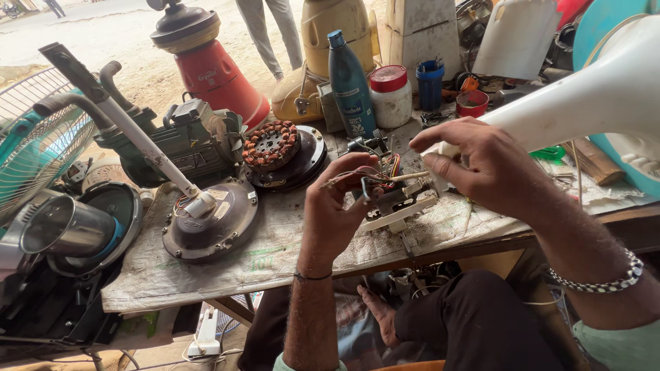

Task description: The person disassembles a fan motor, strips and twists wires, and wraps connections with electrical tape. The person uses a screwdriver to remove screws, pliers to strip wire insulation, and electrical tape to insulate the connections.

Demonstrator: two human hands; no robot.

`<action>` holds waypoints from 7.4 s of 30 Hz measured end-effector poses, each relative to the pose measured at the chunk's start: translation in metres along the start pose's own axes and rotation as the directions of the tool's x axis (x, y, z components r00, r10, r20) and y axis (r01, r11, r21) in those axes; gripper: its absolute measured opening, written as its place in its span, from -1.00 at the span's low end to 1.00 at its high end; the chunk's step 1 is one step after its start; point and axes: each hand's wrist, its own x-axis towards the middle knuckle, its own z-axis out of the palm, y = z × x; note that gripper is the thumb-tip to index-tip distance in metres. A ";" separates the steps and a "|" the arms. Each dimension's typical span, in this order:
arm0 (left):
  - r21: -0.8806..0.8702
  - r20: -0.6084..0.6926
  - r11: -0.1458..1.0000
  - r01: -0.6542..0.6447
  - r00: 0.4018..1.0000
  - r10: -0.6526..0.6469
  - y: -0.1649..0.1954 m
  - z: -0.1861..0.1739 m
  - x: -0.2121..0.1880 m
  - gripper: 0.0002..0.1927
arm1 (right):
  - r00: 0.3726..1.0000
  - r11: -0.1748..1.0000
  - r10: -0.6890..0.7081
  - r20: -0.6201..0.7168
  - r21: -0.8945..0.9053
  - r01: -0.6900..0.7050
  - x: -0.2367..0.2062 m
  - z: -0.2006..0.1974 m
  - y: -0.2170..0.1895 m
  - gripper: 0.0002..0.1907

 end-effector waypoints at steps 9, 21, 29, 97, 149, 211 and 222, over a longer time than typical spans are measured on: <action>0.393 -0.103 0.918 -0.059 0.989 0.107 0.003 0.001 0.000 -0.75 | 0.972 0.893 -0.233 0.020 -0.390 0.222 0.006 0.013 -0.019 -0.73; 0.255 -0.090 0.965 -0.061 0.992 0.086 -0.002 0.002 0.000 -0.72 | 0.979 0.868 -0.193 0.062 -0.454 0.199 0.014 0.021 -0.025 -0.85; 0.250 -0.271 0.965 -0.077 0.952 0.146 -0.017 0.011 0.003 -0.84 | 0.944 0.881 -0.298 0.144 -0.340 0.330 0.010 0.012 -0.015 -0.77; 0.156 -0.252 0.922 0.355 0.917 -0.310 -0.065 0.011 0.010 -0.08 | 0.942 0.652 0.191 0.275 -0.753 0.087 0.020 -0.033 -0.005 -0.06; -0.024 -0.190 0.864 0.503 0.846 -0.498 -0.066 0.011 0.011 -0.11 | 0.872 0.806 0.113 0.476 -0.558 0.200 0.042 -0.053 0.004 0.05; 0.176 -0.219 0.887 0.427 0.895 -0.388 -0.049 0.037 0.000 -0.07 | 0.935 0.857 -0.332 -0.127 -0.455 0.242 -0.022 -0.015 -0.007 -0.56; 0.244 -0.248 0.899 0.363 0.920 -0.304 -0.066 -0.003 0.005 -0.22 | 0.870 0.969 0.152 -0.468 -0.103 -0.224 -0.172 0.059 0.010 -0.62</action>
